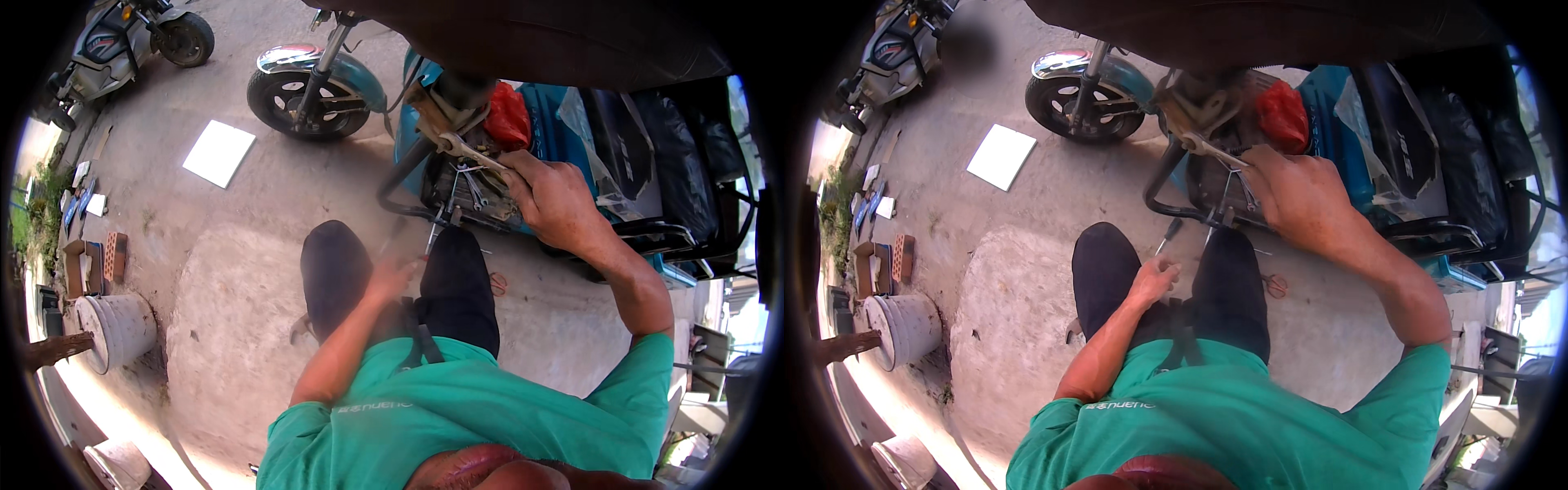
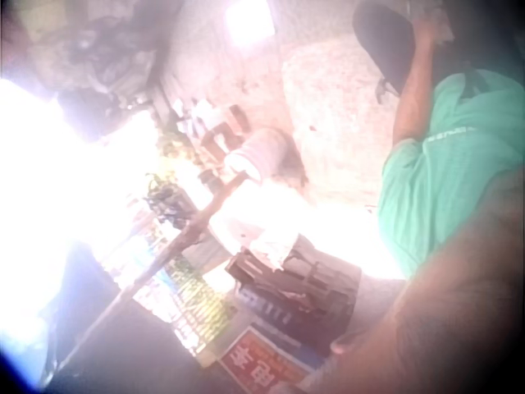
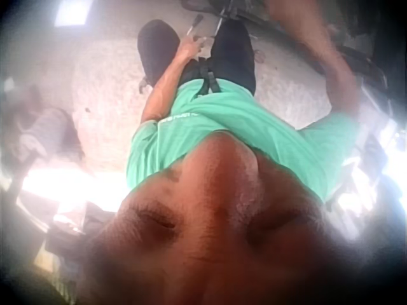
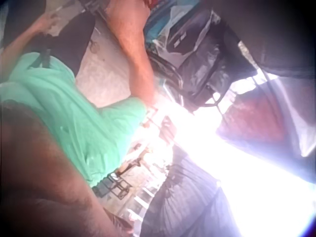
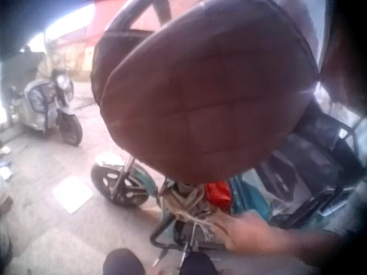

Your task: The person uses wrenches and a hammer to loosen and remove a metal part from the chassis of an electric tricycle while seated.

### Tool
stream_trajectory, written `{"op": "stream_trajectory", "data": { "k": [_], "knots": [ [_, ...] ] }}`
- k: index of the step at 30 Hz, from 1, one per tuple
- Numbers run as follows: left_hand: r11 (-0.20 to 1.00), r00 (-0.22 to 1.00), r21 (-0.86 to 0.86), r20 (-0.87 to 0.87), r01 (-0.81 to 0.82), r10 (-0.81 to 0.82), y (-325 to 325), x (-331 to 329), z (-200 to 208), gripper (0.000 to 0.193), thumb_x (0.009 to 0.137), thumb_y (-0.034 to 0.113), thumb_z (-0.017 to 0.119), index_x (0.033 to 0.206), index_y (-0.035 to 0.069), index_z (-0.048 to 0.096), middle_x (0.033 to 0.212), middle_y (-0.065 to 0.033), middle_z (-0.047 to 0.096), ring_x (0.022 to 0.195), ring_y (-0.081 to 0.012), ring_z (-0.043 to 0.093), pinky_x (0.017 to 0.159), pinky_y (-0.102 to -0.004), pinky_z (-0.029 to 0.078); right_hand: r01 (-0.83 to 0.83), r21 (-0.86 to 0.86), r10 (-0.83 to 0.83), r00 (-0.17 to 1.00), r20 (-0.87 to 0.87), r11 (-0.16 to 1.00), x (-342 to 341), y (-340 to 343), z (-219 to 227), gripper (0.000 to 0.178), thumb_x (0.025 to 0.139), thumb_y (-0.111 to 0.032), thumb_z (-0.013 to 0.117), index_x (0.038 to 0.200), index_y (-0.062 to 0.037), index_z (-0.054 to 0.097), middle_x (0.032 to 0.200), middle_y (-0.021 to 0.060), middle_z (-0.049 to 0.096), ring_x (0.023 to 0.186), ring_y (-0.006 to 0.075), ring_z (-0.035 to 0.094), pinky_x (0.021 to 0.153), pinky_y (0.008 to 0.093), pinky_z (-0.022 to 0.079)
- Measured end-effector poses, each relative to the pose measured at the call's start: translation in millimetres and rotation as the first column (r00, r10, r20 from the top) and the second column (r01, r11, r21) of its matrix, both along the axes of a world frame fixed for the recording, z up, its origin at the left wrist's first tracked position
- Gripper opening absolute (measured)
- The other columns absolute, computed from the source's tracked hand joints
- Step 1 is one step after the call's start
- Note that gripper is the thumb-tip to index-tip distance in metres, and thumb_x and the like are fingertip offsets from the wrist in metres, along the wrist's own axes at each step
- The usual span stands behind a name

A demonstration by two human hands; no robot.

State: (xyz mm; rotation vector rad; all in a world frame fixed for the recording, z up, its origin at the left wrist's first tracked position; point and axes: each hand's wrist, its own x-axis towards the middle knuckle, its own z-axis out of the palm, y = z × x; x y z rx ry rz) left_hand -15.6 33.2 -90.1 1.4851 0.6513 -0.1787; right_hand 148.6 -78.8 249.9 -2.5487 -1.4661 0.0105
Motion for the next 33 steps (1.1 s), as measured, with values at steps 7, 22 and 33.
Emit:
{"op": "stream_trajectory", "data": {
  "k": [7,22,33],
  "knots": [
    [0.998,0.998,0.033,0.03,0.053,-0.054,-3,2,-4,0.04,0.096,0.032,0.066,0.117,-0.002,0.066,0.087,-0.0117,0.071,0.07,-0.0186,0.068,0.068,-0.0359,0.054,0.221,0.43,-0.097,0.952,-0.291,0.875,-9,-16,-148,0.021,0.105,-0.023,0.055,0.109,-0.004,0.063,0.082,0.0215,0.069,0.078,0.046,0.068,0.068,0.0504,0.053],
    [0.947,0.887,-0.068,0.335,-0.314,0.318,23,-32,-14,0.028,0.101,0.019,0.062,0.119,-0.002,0.066,0.087,-0.0085,0.069,0.069,-0.015,0.063,0.067,-0.0294,0.052,0.376,0.364,-0.003,0.699,-0.716,0.852,-27,2,-295,0.036,0.105,-0.037,0.052,0.097,-0.0025,0.06,0.071,0.0114,0.062,0.065,0.0281,0.065,0.064,0.044,0.05],
    [0.728,0.674,0.086,-0.318,-0.68,0.667,102,-269,-135,0.032,0.099,0.027,0.063,0.113,-0.002,0.062,0.082,-0.0101,0.064,0.067,-0.0177,0.063,0.053,-0.03,0.049,0.644,0.086,0.022,0.107,-0.994,0.76,-93,-78,-298,0.027,0.106,-0.028,0.057,0.104,-0.0018,0.06,0.066,0.0002,0.054,0.053,0.0084,0.05,0.049,0.0271,0.041]
  ]
}}
